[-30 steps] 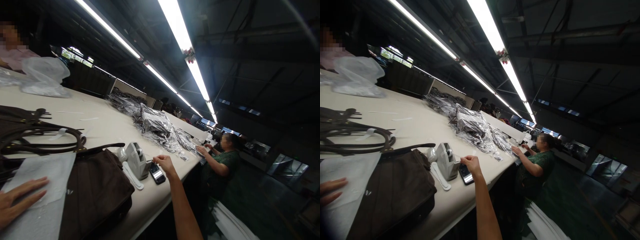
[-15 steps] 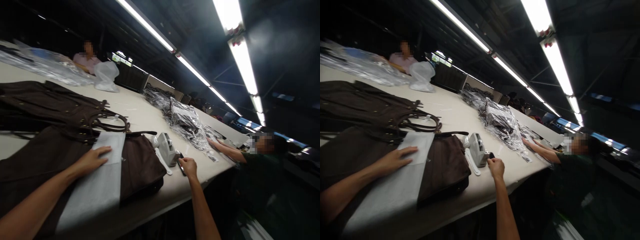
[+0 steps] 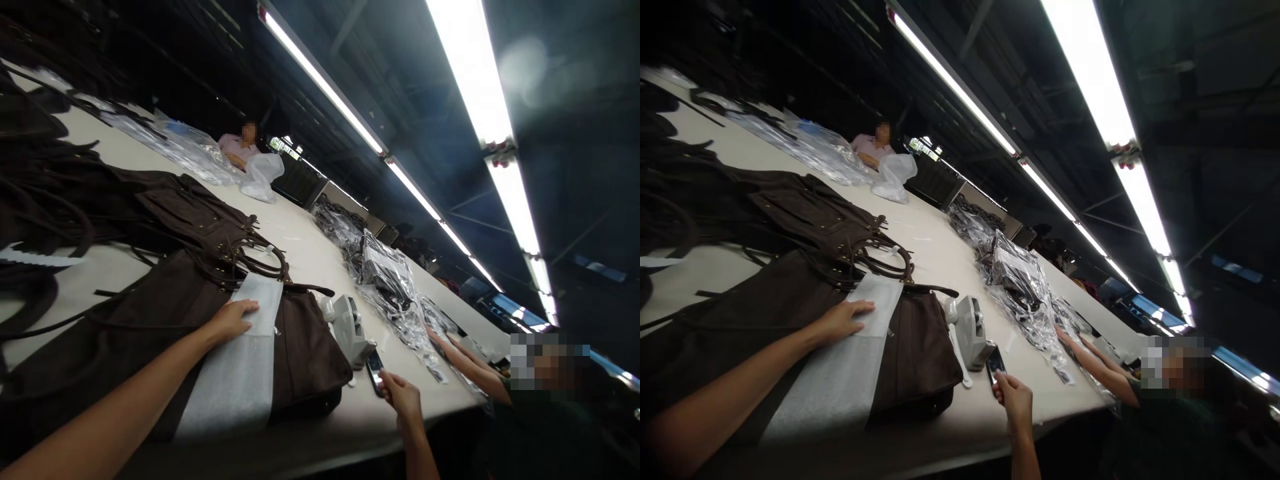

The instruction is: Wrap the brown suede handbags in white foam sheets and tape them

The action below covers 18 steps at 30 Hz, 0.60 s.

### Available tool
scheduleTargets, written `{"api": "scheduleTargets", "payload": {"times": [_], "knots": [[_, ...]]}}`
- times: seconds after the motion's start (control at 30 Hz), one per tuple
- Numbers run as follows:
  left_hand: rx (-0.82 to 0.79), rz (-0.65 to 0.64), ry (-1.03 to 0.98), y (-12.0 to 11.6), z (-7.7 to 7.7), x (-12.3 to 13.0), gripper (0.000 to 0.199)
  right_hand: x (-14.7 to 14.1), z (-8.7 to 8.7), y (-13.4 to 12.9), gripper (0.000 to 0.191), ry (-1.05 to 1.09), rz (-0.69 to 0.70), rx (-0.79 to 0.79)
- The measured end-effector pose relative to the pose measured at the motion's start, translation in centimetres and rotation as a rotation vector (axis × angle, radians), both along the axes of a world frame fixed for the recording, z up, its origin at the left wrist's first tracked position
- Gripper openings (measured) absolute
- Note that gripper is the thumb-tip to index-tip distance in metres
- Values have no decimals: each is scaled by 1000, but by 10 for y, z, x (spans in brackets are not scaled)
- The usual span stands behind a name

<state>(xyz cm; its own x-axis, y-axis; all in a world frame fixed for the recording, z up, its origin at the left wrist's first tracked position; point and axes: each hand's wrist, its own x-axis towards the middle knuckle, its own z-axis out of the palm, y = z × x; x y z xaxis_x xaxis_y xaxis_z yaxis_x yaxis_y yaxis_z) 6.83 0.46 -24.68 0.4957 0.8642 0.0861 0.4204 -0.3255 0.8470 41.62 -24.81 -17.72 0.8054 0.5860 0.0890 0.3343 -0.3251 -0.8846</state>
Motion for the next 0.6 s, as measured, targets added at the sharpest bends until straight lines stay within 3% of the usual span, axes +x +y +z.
{"api": "scheduleTargets", "payload": {"times": [0.1,0.17,0.23,0.33,0.4,0.6], "knots": [[-22,9,-24,1,0,0,33,-63,32,13,45,136,219,148],[-43,12,-39,2,-1,0,32,-113,47,34,43,163,426,117],[-70,22,-58,3,-2,-1,31,-160,50,62,37,199,591,10],[-116,56,-102,3,-1,-5,28,-213,35,106,19,284,683,-118],[-149,84,-134,2,1,-8,28,-236,21,132,18,324,679,-192],[-253,204,-213,-1,8,-17,27,-261,-14,181,17,339,613,-269]]}}
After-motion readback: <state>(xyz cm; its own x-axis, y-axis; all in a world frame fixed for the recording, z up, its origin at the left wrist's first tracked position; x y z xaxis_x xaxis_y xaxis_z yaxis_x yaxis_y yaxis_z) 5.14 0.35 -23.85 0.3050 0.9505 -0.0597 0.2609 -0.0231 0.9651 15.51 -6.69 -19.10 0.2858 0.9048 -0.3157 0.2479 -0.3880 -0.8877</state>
